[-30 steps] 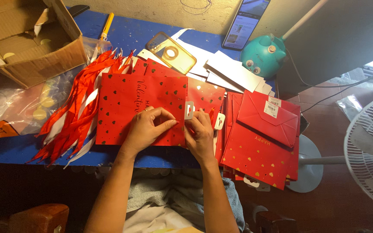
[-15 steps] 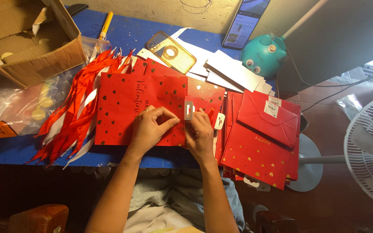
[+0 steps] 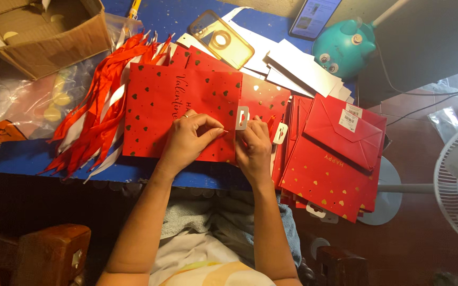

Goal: The person assembles red Valentine's Day gift boxes by inserting red ribbons through white plastic tabs on the box flaps. They handle each box one at a time, threading the ribbon and stacking the finished boxes on the table.

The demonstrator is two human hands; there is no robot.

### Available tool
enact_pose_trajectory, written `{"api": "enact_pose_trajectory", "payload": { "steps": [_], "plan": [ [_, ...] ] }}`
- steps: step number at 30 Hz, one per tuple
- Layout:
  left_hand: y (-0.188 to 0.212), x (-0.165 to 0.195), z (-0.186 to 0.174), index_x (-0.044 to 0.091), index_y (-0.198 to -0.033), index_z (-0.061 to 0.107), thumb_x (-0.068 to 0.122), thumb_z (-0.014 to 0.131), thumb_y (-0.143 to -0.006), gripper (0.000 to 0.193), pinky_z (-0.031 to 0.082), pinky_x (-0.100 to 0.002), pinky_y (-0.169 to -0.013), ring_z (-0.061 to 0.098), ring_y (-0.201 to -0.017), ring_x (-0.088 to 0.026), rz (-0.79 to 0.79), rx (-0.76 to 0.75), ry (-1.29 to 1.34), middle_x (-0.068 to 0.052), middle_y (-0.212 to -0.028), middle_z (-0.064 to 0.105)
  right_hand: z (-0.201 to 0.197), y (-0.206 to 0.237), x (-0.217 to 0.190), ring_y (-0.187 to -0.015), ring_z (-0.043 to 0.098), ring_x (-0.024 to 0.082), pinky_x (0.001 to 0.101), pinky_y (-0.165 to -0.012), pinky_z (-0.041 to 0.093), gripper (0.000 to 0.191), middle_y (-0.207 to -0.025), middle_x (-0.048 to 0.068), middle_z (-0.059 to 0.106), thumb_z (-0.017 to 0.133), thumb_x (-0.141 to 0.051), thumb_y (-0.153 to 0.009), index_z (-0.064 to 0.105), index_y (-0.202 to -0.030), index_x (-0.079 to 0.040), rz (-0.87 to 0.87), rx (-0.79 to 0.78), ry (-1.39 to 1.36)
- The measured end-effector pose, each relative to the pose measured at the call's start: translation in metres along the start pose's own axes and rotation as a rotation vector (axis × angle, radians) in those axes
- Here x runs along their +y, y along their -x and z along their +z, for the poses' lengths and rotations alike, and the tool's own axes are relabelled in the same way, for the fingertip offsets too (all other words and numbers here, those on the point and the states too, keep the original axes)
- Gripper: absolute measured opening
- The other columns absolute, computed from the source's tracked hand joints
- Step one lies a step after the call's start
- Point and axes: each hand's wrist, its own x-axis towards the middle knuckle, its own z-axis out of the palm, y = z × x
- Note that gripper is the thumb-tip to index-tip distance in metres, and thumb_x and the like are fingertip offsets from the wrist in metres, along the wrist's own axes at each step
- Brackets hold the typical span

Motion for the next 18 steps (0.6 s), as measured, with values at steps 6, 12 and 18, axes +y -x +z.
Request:
{"api": "enact_pose_trajectory", "payload": {
  "steps": [6, 12, 18],
  "plan": [
    [0.002, 0.0, -0.004, 0.008, -0.09, 0.078, 0.018, 0.081, -0.086, 0.011, 0.051, -0.031, -0.07, 0.06, -0.076, -0.015, 0.091, -0.018, 0.035, -0.003, -0.076, 0.07, -0.001, -0.001, -0.003, -0.106, 0.061, 0.032, 0.0505, -0.114, 0.045, 0.021, -0.1, 0.008, 0.065, 0.07, 0.005, -0.085, 0.07, -0.104, -0.004, 0.001, 0.0, 0.003],
    [0.001, -0.001, 0.004, 0.011, -0.083, 0.078, 0.019, 0.085, -0.08, 0.012, 0.051, -0.033, -0.073, 0.061, -0.074, -0.017, 0.161, 0.038, -0.039, -0.001, -0.073, 0.073, 0.003, 0.003, 0.006, -0.1, 0.061, 0.031, 0.0502, -0.118, 0.044, 0.019, -0.096, 0.009, 0.064, 0.069, 0.005, -0.087, 0.07, -0.103, -0.004, 0.012, -0.005, 0.002],
    [-0.009, -0.004, 0.004, 0.015, -0.089, 0.079, 0.034, 0.086, -0.079, 0.023, 0.05, -0.033, -0.071, 0.064, -0.072, -0.016, 0.166, 0.058, -0.002, 0.001, -0.079, 0.076, 0.008, -0.003, 0.019, -0.101, 0.06, 0.024, 0.0388, -0.104, 0.046, 0.018, -0.099, 0.01, 0.06, 0.058, 0.005, -0.092, 0.064, -0.108, -0.001, 0.082, 0.106, -0.134]
  ]
}}
